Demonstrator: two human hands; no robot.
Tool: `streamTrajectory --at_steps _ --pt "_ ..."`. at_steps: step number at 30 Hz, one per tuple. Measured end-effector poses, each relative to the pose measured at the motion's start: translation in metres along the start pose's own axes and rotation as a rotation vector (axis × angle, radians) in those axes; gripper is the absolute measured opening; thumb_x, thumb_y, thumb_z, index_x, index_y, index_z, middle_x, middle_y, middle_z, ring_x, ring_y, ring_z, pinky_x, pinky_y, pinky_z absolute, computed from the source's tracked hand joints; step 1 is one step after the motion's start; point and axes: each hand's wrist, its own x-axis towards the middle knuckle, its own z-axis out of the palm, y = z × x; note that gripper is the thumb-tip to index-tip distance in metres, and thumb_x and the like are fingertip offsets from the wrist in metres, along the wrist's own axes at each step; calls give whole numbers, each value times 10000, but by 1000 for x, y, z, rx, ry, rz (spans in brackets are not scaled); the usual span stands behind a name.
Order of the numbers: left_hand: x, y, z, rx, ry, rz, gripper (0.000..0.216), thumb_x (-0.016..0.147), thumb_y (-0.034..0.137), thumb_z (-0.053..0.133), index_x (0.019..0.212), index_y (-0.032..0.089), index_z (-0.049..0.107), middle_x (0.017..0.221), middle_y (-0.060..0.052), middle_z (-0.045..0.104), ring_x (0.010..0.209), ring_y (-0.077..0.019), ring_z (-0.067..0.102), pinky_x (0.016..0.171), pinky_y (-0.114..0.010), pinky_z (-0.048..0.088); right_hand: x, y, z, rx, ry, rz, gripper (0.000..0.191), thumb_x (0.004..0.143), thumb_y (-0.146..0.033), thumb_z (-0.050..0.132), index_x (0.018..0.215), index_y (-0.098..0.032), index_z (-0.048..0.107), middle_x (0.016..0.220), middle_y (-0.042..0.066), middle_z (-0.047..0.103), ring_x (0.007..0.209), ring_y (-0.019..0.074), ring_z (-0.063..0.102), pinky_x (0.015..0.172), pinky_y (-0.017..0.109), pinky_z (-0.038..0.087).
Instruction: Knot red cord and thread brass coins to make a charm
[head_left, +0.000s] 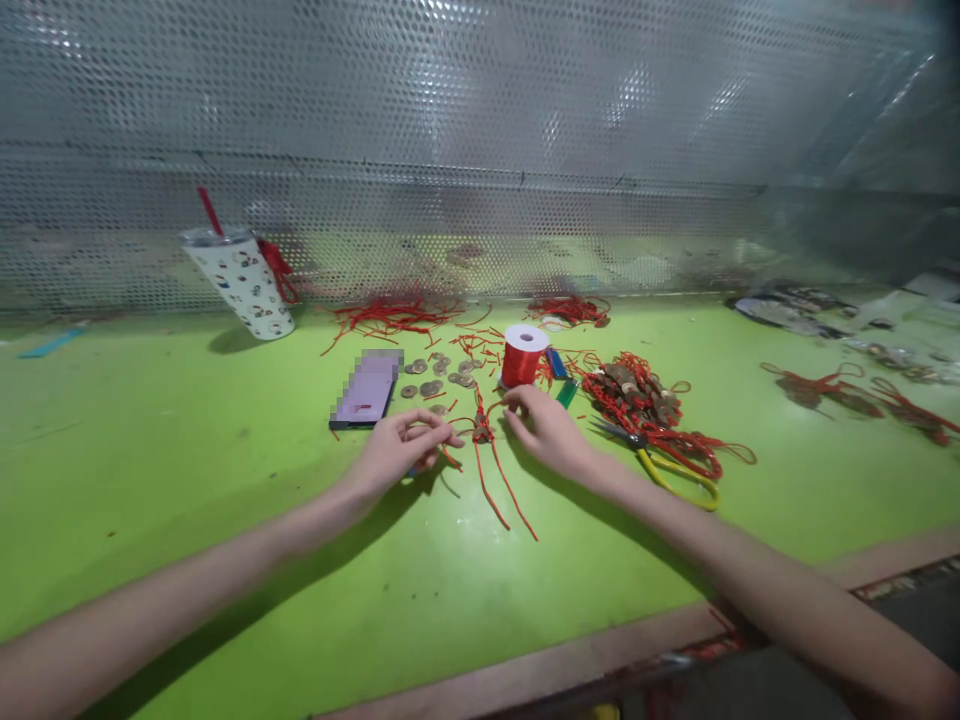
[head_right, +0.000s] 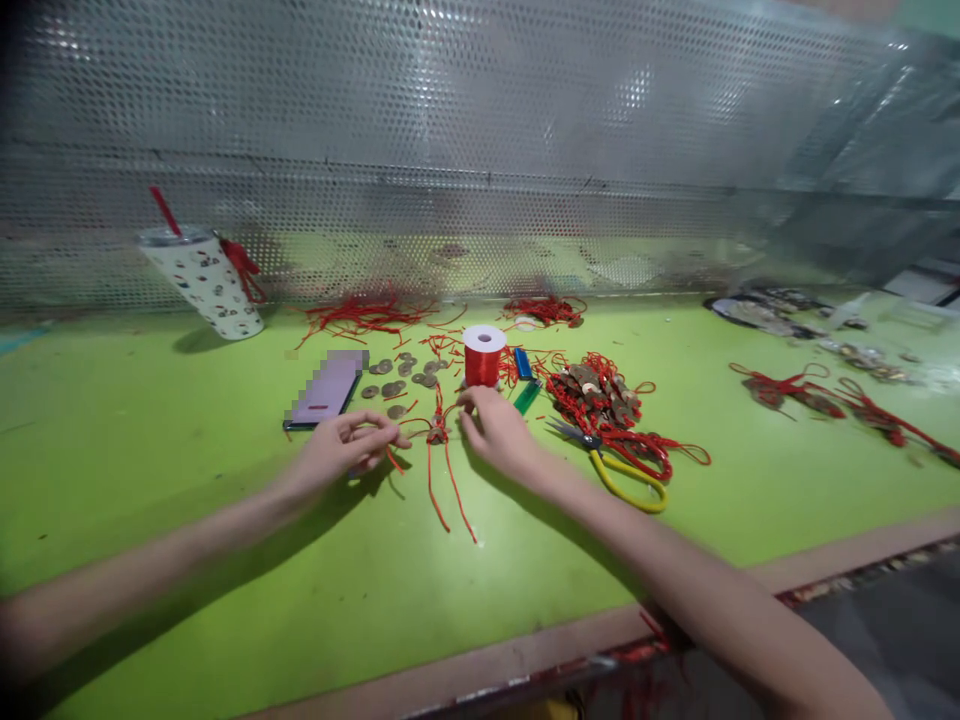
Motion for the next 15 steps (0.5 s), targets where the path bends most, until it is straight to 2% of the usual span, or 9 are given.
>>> streamTrajectory --at_steps 4,8,11,15 --pt "-12 -6 -4 -48 -91 -48 206 770 266 795 848 173 628 868 -80 768 577 -120 625 519 -248 415 12 19 -1 -204 -64 8 147 974 -150 485 1066 -149 601 1051 148 645 868 236 626 767 371 506" --pt "-12 -10 -6 -126 -176 -71 149 807 211 718 944 167 684 966 -107 767 567 -112 640 513 -253 440 18 15 -1 -430 -184 85 153 977 -113 460 1045 -129 596 1042 196 629 806 263 621 653 359 472" --pt "-10 -13 -8 -170 -215 -104 135 815 185 670 934 144 720 950 -116 756 621 -137 679 536 -260 476 21 10 -5 -474 -255 109 159 952 -52 459 1004 -136 584 977 198 642 804 280 622 629 358 452" --pt "-6 -14 -10 -186 -236 -125 144 839 250 707 930 142 737 966 -118 748 725 -174 714 616 -284 529 15 -4 -16 -422 -244 103 138 941 -56 476 967 -161 562 924 168 656 762 263 613 629 360 449"
